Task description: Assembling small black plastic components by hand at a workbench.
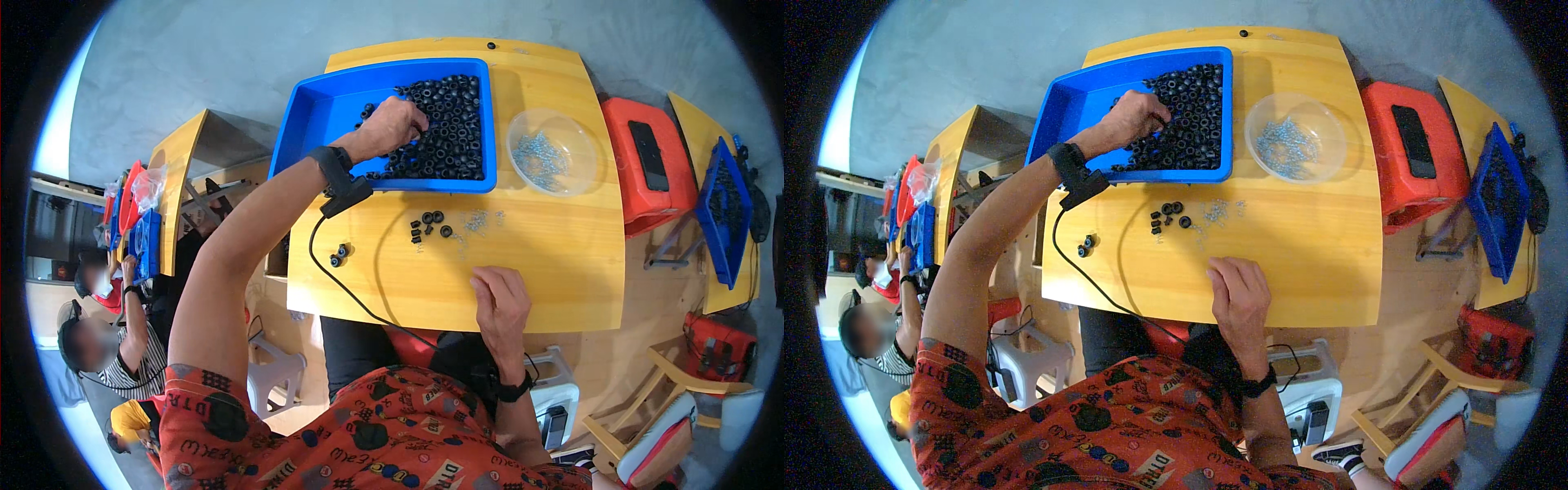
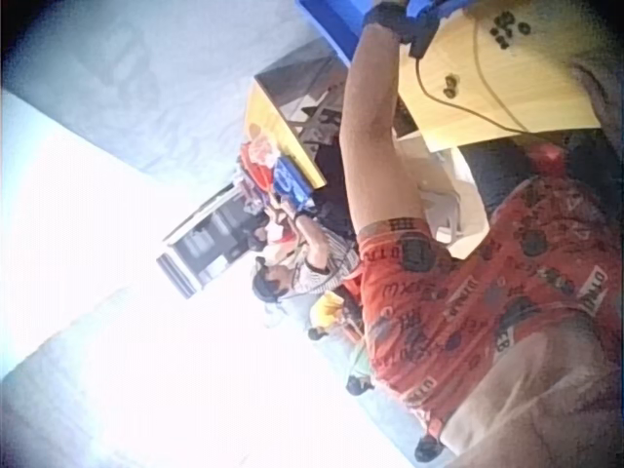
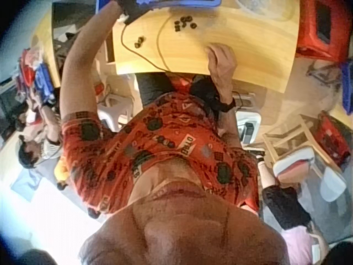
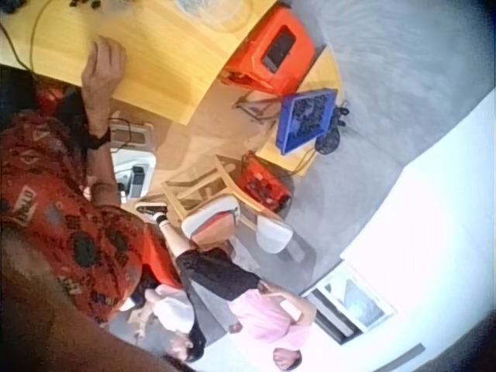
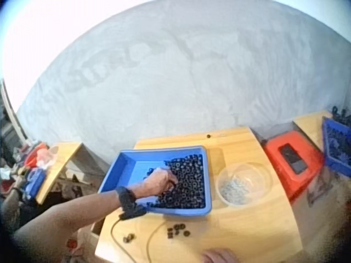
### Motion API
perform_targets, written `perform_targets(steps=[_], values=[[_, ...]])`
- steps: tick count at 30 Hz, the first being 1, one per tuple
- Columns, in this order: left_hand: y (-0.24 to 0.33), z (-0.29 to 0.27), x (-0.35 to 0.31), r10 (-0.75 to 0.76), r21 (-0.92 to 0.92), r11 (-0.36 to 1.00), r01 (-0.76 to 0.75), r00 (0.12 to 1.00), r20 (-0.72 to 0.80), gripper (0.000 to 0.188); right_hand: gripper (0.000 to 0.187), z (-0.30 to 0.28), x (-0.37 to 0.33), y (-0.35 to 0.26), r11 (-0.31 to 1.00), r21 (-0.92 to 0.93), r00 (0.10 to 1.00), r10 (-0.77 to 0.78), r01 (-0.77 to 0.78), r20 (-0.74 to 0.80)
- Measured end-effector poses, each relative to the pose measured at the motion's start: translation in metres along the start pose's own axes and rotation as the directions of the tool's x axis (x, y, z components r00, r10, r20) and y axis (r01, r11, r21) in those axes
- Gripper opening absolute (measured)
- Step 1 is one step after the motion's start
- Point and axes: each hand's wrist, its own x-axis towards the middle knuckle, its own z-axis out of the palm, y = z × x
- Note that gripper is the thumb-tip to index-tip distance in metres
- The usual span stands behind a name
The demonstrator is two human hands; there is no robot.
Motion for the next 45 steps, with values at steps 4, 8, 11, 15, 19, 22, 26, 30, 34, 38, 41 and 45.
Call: perform_targets(steps=[4, 8, 11, 15, 19, 22, 26, 30, 34, 38, 41, 45], values=[[-0.008, 0.003, 0.002, 0.052, 0.098, 0.994, -0.053, 0.999, 0.007, 0.024, 0.012, 0.003, -0.002, 0.001, 1.0, -0.007, 1.0, -0.011, 0.011, -0.014], [-0.003, -0.02, -0.005, -0.1, -0.093, 0.992, 0.084, 0.98, -0.175, 0.021, 0.01, 0.002, -0.001, 0.001, 1.0, 0.004, 1.0, -0.027, 0.027, -0.01], [0.024, -0.047, -0.025, -0.295, -0.226, 0.939, 0.258, 0.944, -0.15, 0.019, 0.01, 0.003, -0.004, -0.001, 0.999, 0.027, 1.0, 0.025, -0.026, 0.018], [0.064, -0.057, -0.071, -0.301, -0.433, 0.864, 0.256, 0.953, -0.039, 0.018, 0.012, 0.0, -0.002, 0.005, 0.999, 0.001, 0.999, -0.034, 0.034, 0.0], [0.107, -0.029, -0.121, -0.191, -0.523, 0.835, 0.17, 0.981, 0.014, 0.015, 0.012, 0.001, 0.0, 0.002, 0.999, 0.033, 1.0, 0.001, -0.001, 0.016], [0.108, 0.005, -0.134, -0.104, -0.345, 0.933, 0.1, 0.995, 0.007, 0.017, 0.012, 0.002, -0.002, 0.004, 1.0, 0.028, 1.0, -0.012, 0.012, -0.01], [0.103, 0.031, -0.141, -0.139, -0.207, 0.971, 0.12, 0.987, -0.083, 0.018, 0.012, 0.004, 0.0, 0.004, 0.998, 0.048, 0.999, -0.046, 0.046, 0.001], [0.098, 0.037, -0.14, -0.149, -0.11, 0.985, 0.134, 0.978, -0.148, 0.021, 0.013, 0.003, -0.003, 0.0, 0.999, 0.048, 1.0, -0.02, 0.02, 0.002], [0.107, 0.022, -0.139, -0.148, -0.154, 0.98, 0.124, 0.977, -0.155, 0.02, 0.011, 0.004, -0.003, 0.001, 0.999, 0.044, 1.0, -0.021, 0.021, -0.002], [0.107, -0.032, -0.115, -0.192, -0.153, 0.976, 0.155, 0.943, -0.271, 0.022, 0.013, 0.002, -0.001, 0.002, 0.999, 0.037, 1.0, 0.001, -0.001, -0.001], [0.068, -0.053, -0.086, -0.276, -0.126, 0.96, 0.25, 0.919, -0.282, 0.025, 0.013, 0.001, 0.001, -0.001, 0.999, 0.05, 1.0, -0.002, 0.001, 0.007], [0.018, -0.029, -0.069, -0.255, -0.021, 0.967, 0.254, 0.961, -0.112, 0.031, 0.013, 0.004, 0.002, 0.002, 0.999, 0.02, 0.999, -0.05, 0.05, 0.005]])
